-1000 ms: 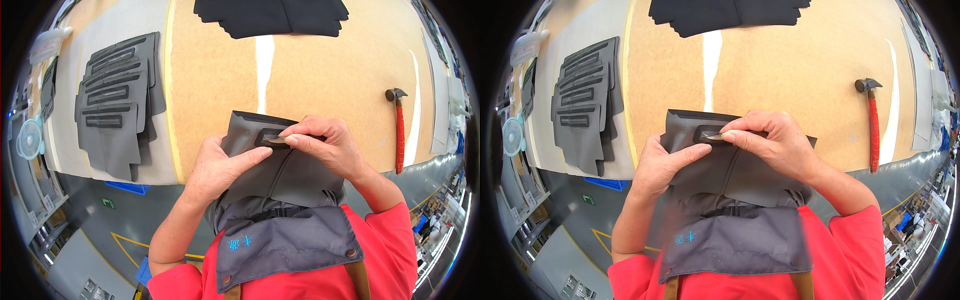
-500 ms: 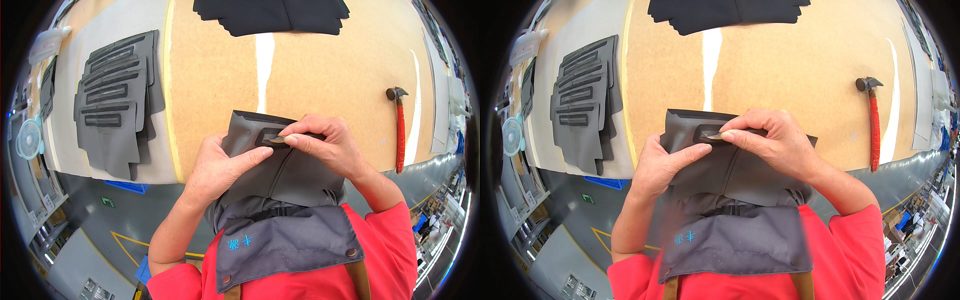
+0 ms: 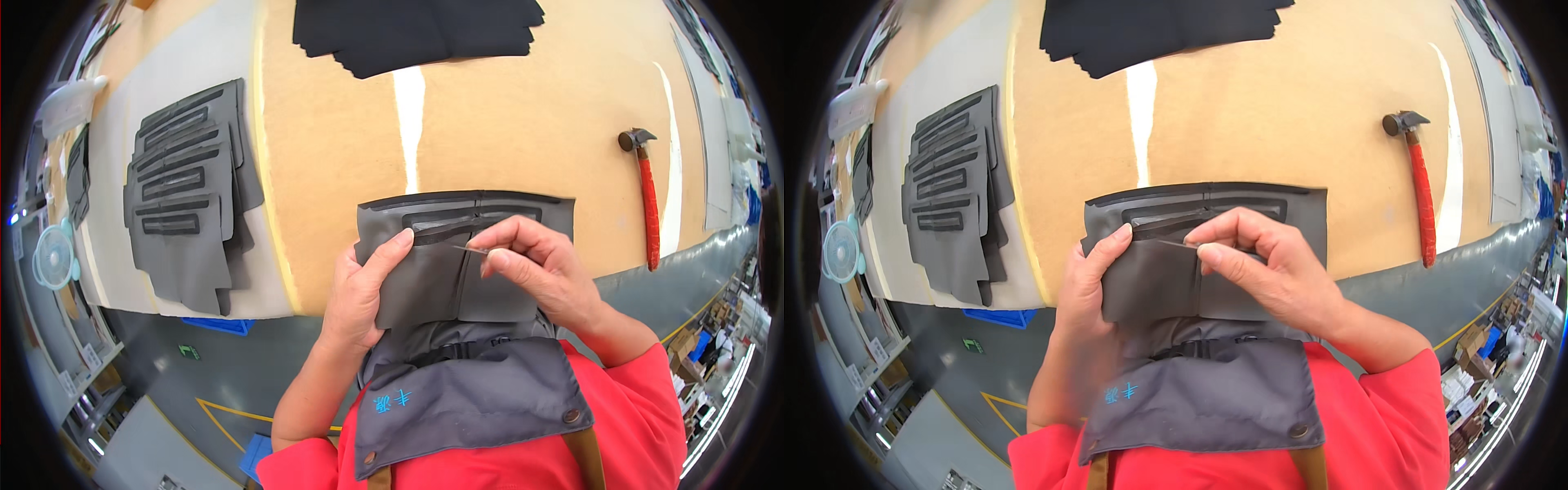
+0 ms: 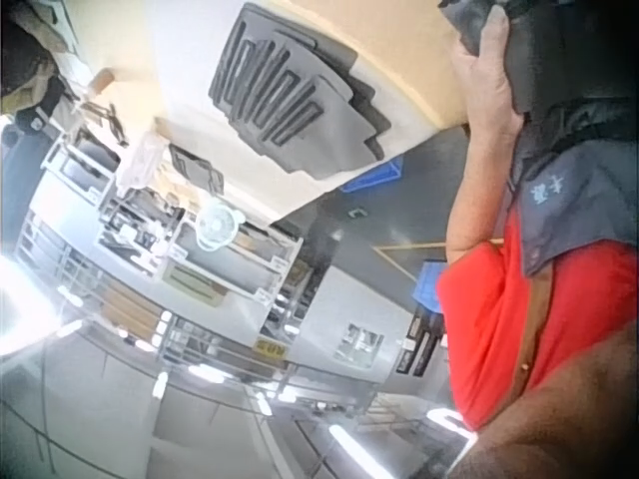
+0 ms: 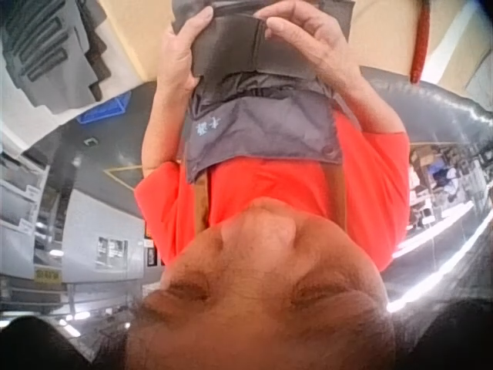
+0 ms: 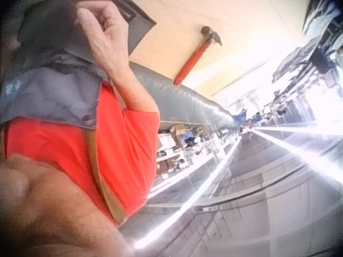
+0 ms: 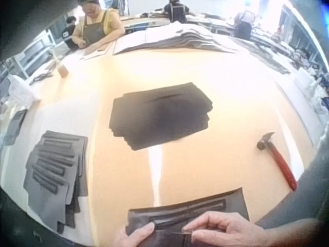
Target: The recorder is assembling leather components by applying reinforcement strips to cutouts and hammering them flat.
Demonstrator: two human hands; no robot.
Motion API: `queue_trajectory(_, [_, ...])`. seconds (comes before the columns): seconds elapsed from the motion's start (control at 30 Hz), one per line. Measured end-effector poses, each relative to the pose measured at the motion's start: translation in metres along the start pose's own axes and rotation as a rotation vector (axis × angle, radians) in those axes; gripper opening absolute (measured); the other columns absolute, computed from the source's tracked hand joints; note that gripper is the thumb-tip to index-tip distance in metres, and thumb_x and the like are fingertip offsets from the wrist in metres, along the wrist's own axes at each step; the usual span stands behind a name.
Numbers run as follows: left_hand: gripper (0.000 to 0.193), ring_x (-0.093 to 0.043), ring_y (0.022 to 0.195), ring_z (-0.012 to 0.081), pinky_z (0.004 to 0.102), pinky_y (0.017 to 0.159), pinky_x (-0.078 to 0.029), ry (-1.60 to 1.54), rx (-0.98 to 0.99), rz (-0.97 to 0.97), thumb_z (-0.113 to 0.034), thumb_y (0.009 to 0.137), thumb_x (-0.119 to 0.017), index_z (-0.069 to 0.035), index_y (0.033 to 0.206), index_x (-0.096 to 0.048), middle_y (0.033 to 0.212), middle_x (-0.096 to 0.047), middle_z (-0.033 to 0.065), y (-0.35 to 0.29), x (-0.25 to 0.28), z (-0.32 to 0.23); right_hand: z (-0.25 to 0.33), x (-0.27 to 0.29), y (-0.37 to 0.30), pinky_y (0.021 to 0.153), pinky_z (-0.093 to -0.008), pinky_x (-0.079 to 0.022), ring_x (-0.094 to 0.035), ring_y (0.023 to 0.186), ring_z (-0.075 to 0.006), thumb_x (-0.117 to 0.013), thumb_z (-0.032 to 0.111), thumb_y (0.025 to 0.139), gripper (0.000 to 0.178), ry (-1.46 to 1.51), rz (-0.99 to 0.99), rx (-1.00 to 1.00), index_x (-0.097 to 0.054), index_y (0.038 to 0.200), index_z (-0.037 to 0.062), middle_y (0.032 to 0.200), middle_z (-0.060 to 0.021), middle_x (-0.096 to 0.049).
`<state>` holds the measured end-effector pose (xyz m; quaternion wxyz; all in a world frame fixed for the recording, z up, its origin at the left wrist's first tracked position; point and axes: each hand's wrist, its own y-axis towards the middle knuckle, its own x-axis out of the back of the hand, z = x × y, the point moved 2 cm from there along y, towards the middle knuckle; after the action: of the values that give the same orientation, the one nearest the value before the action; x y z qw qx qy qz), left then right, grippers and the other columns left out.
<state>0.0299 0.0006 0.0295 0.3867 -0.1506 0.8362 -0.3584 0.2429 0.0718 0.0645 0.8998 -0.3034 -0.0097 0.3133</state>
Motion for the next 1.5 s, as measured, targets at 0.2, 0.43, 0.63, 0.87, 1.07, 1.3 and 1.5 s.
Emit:
queue_trajectory(0.2, [0.022,-0.072,0.092,0.0154,0.0298,0.08,-0.059,-0.017,0.003,0.026,-0.014,0.099,-0.071,-0.001,0.116,-0.067,0.106,-0.074,0.0095,0.0,-0.005,0.013,-0.013,-0.005,0.0,0.084,-0.0237,-0.048,-0.06,0.093,-0.0061,-0.064,0.021,0.105,0.024,0.116,-0.044,-0.083,-0.069,0.116,0.0001,0.096,-0.0006,-0.069])
queue_trajectory(0.43, [0.024,-0.071,0.094,0.0153,0.0293,0.083,-0.058,0.016,0.011,0.021,-0.014,0.098,-0.073,0.0,0.117,-0.067,0.108,-0.074,0.0097,-0.004,-0.01,0.012,-0.017,-0.004,-0.001,0.082,-0.0233,-0.047,-0.06,0.091,-0.0059,-0.064,0.021,0.105,0.023,0.072,-0.087,-0.019,-0.07,0.112,0.0001,0.093,-0.0005,-0.069])
queue_trajectory(0.63, [0.024,-0.07,0.096,0.0127,0.0274,0.085,-0.057,0.136,-0.1,0.0,-0.013,0.097,-0.074,0.0,0.117,-0.067,0.108,-0.073,0.0075,-0.008,-0.008,0.015,-0.013,-0.005,-0.001,0.08,-0.0229,-0.047,-0.06,0.09,-0.0057,-0.065,0.021,0.104,0.023,0.035,-0.093,-0.026,-0.07,0.112,-0.0001,0.093,-0.0004,-0.069])
queue_trajectory(0.87, [0.018,-0.066,0.093,0.0083,0.0244,0.082,-0.053,0.301,-0.188,0.001,-0.013,0.099,-0.072,-0.001,0.111,-0.071,0.103,-0.074,0.0038,-0.009,-0.005,0.018,-0.013,-0.006,-0.001,0.08,-0.0228,-0.048,-0.061,0.09,-0.0056,-0.065,0.021,0.104,0.024,-0.005,-0.095,-0.025,-0.07,0.111,-0.001,0.093,-0.0004,-0.069])
queue_trajectory(1.07, [0.017,-0.065,0.091,0.0081,0.0243,0.081,-0.053,0.322,-0.214,0.003,-0.013,0.099,-0.072,-0.001,0.111,-0.071,0.102,-0.074,0.0034,-0.01,-0.007,0.018,-0.014,-0.008,0.0,0.081,-0.0229,-0.048,-0.061,0.09,-0.0058,-0.067,0.02,0.103,0.022,0.04,-0.105,-0.018,-0.07,0.109,-0.0014,0.093,-0.0008,-0.069])
queue_trajectory(1.3, [0.017,-0.065,0.091,0.0076,0.024,0.081,-0.052,0.373,-0.244,-0.009,-0.013,0.1,-0.071,-0.001,0.111,-0.071,0.101,-0.074,0.0034,-0.011,-0.007,0.018,-0.014,-0.008,0.0,0.079,-0.0223,-0.048,-0.061,0.089,-0.0055,-0.067,0.02,0.103,0.022,0.005,-0.119,-0.02,-0.07,0.108,-0.0013,0.093,-0.0007,-0.069])
queue_trajectory(1.5, [0.016,-0.065,0.091,0.0072,0.0237,0.081,-0.052,0.373,-0.274,-0.005,-0.012,0.1,-0.071,-0.001,0.111,-0.071,0.101,-0.074,0.0029,-0.012,-0.008,0.019,-0.013,-0.009,0.0,0.08,-0.0235,-0.05,-0.062,0.086,-0.0074,-0.065,0.014,0.103,0.017,-0.058,-0.133,-0.013,-0.07,0.108,-0.0017,0.091,-0.0015,-0.067])
